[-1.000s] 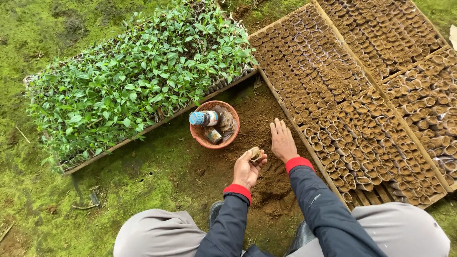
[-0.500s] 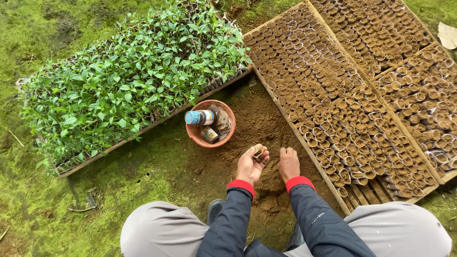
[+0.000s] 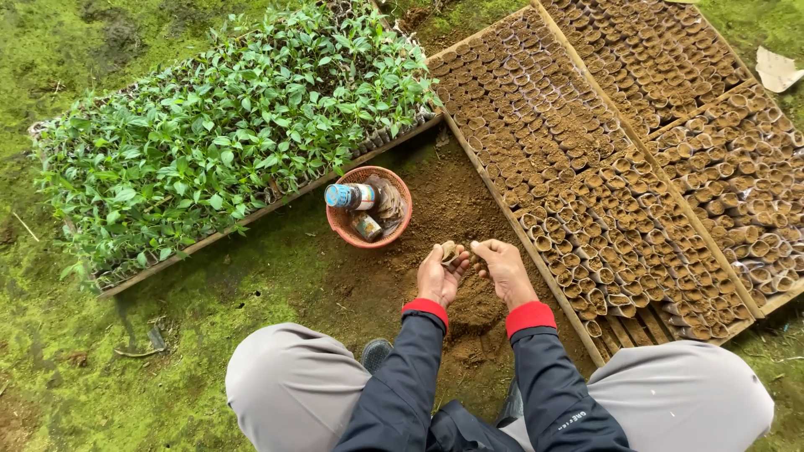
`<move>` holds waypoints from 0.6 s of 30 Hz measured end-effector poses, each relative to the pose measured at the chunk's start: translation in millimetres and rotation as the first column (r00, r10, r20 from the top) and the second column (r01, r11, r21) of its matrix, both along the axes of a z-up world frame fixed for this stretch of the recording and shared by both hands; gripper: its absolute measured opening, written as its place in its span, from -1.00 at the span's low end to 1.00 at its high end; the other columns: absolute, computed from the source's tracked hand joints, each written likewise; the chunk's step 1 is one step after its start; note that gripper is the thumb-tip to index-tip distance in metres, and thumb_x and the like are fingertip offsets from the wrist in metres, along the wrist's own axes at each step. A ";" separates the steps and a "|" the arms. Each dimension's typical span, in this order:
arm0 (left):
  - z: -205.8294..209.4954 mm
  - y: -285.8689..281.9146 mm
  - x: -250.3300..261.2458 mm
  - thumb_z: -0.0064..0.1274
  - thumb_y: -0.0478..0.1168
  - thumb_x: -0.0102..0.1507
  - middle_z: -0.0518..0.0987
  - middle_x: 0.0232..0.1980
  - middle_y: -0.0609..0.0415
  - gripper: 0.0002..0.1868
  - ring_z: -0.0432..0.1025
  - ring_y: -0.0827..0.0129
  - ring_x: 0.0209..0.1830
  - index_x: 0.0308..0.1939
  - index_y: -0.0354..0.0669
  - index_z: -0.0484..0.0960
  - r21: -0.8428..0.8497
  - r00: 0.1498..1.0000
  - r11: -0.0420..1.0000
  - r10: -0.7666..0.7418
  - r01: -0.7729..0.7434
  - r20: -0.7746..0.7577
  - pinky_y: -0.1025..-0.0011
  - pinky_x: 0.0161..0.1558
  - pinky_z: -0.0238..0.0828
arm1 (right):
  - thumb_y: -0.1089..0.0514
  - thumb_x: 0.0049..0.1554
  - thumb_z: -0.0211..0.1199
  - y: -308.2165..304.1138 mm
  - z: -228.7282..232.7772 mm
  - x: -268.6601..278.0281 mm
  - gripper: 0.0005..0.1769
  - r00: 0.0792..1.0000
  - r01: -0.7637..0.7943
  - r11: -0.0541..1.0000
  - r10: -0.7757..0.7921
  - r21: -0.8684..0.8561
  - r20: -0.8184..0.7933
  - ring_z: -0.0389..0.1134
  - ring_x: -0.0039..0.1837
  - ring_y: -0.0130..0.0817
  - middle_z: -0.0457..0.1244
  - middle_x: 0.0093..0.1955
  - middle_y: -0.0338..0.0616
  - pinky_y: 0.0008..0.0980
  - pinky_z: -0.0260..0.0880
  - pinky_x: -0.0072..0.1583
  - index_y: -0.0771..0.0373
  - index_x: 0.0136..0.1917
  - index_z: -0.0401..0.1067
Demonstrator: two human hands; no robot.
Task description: The person sits on the ground and fills small biodegradable pots with soil from a pile. They scoop soil with their hands, pack it into the pots, and place the filled pots into a wooden tray next to a tray of seedlings.
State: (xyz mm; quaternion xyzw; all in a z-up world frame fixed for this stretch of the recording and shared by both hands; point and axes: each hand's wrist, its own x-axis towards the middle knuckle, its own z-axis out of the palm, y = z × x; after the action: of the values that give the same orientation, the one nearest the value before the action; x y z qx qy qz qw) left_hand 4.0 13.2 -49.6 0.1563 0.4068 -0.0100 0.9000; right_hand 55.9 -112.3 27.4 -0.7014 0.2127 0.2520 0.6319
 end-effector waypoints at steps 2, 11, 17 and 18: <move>-7.8 -2.6 2.3 -0.23 -0.04 0.49 0.67 -0.07 -0.28 -0.61 0.66 0.05 -0.24 0.13 -0.24 0.56 0.005 1.000 1.000 0.017 -0.017 -0.006 0.17 -0.10 0.72 | 0.08 0.07 0.47 7.0 9.0 -1.4 -0.76 0.996 -0.074 0.997 0.075 -0.024 0.053 0.34 -0.34 -0.48 0.36 -0.32 -0.03 -0.68 0.29 -0.38 0.26 -0.20 0.50; 1.8 -8.5 0.6 -0.18 -0.07 0.48 0.66 -0.07 -0.24 -0.65 0.63 0.11 -0.22 0.12 -0.21 0.58 0.141 1.000 0.990 0.007 -0.004 -0.021 0.24 -0.13 0.67 | -0.05 -0.20 0.56 15.7 -36.0 -2.5 -0.69 0.943 -0.205 0.878 0.296 -0.432 0.154 0.41 -0.20 -0.28 0.39 -0.35 -0.06 -0.33 0.39 -0.17 0.08 -0.20 0.61; 3.3 -14.0 -1.0 -0.09 -0.13 0.44 0.65 -0.06 -0.23 -0.72 0.61 0.11 -0.16 0.06 -0.17 0.65 0.208 1.000 0.978 -0.014 0.014 -0.002 0.23 -0.10 0.66 | -0.14 -0.10 0.49 22.5 -17.9 -10.3 -0.67 0.950 -0.167 0.840 0.276 -0.516 0.142 0.46 -0.05 -0.03 0.41 -0.24 0.09 -0.14 0.44 0.00 0.11 -0.20 0.61; -3.3 -15.0 -0.7 -0.10 -0.15 0.45 0.64 -0.02 -0.27 -0.72 0.61 0.06 -0.12 0.07 -0.20 0.65 0.191 1.000 0.982 -0.001 0.000 0.004 0.19 -0.07 0.65 | -0.02 -0.03 0.44 24.9 -0.4 -13.8 -0.70 0.951 -0.161 0.868 0.264 -0.470 0.162 0.44 -0.06 0.00 0.39 -0.22 0.23 -0.10 0.42 0.00 0.25 -0.16 0.60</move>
State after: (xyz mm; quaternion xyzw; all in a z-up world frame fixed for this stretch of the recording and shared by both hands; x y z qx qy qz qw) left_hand 3.3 -1.8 -52.8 0.2420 0.4039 0.0293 0.8817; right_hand 42.1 -87.4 26.9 -0.8716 0.1150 0.1843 0.4396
